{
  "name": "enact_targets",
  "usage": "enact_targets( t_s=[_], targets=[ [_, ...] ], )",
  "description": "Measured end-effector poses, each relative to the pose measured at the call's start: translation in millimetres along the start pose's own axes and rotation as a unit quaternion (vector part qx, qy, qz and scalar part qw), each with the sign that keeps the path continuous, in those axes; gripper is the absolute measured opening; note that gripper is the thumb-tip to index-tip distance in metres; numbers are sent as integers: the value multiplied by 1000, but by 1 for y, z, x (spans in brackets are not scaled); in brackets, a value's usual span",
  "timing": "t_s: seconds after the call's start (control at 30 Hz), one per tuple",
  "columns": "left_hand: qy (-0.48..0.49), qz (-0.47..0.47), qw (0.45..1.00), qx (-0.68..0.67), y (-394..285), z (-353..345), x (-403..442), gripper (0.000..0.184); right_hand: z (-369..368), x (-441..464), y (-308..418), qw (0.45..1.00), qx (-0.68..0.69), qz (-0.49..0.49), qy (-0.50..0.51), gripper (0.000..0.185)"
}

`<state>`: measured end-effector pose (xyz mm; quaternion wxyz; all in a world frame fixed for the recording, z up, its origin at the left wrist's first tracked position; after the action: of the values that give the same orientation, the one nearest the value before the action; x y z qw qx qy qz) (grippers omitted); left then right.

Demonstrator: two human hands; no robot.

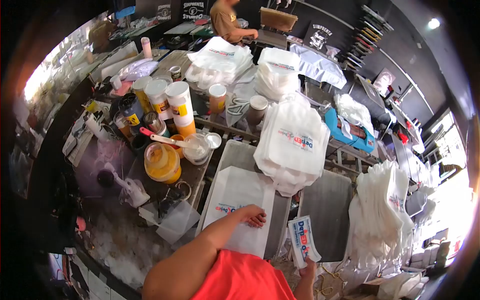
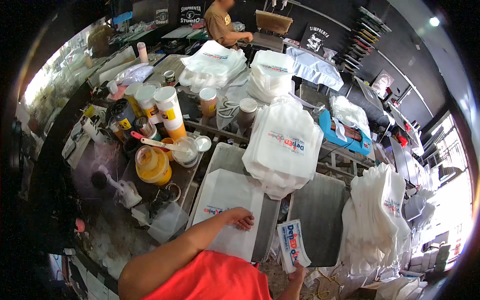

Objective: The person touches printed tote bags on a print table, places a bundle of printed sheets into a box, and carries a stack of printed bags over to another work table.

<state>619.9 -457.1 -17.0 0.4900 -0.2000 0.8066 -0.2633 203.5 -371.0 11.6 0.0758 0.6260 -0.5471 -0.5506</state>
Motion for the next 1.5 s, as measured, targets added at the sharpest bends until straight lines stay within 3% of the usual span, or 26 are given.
enact_targets(
  t_s=[0.07,0.23,0.37,0.53,0.93,1.5],
  targets=[
    [3,8,1000,-2,1,1,2,40,-4,-4,0,999,-13,-20,-46,49],
    [7,17,1000,-10,-1,1,1,39,6,4,-9,999,21,20,37,49],
    [9,24,1000,-5,-1,0,3,37,6,4,-9,999,24,21,5,48],
    [7,25,1000,-8,-7,-4,-10,36,13,11,-12,998,38,18,57,45],
    [14,12,1000,-14,-2,0,-5,35,-1,-3,-7,1000,19,8,-20,44],
    [16,18,1000,-6,-6,-2,-12,40,-12,-14,-3,1000,11,3,26,46]
  ],
)
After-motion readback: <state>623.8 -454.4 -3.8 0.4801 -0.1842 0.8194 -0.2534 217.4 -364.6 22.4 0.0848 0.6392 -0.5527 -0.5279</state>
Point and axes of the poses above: each hand's wrist, its own x-axis towards the middle knuckle, its own z-axis out of the back of the hand, y = z × x, the point moved 1 cm from there along x, towards the middle knuckle, and after that the axes turned 9 degrees about x, right-handed, at the moved point
